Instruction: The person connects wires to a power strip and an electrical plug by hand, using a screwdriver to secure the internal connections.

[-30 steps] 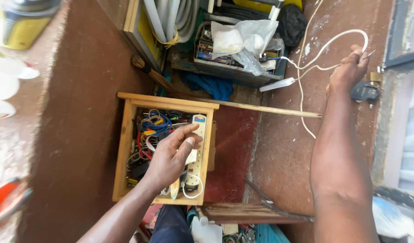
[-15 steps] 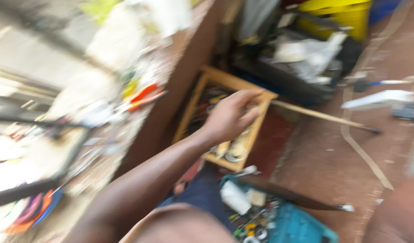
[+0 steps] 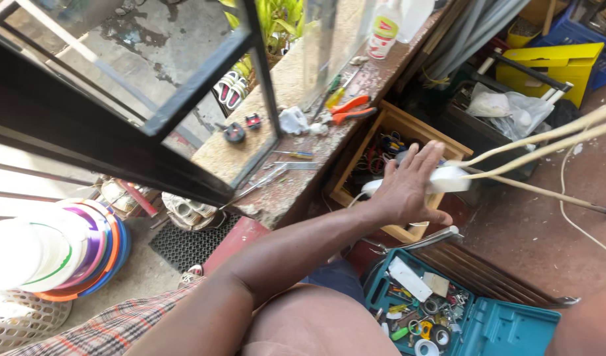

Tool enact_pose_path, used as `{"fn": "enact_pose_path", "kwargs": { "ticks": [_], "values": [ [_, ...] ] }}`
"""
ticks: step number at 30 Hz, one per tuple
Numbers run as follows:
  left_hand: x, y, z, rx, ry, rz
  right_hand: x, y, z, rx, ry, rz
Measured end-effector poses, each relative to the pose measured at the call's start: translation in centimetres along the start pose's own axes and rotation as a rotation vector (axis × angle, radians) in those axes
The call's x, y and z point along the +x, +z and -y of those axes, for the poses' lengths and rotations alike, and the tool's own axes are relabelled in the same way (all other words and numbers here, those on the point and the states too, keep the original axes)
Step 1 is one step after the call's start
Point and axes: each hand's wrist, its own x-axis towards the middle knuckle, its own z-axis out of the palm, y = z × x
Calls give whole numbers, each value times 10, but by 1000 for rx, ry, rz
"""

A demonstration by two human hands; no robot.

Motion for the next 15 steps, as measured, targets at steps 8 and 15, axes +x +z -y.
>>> {"fn": "enact_pose_path", "kwargs": {
  "ticks": [8, 15],
  "values": [
    [-68, -30, 45, -461, -428, 206, -45, 84, 73, 75, 35, 187],
    [-76, -12, 77, -562, -60, 99, -101, 90, 111, 99, 119, 267]
  ]
}}
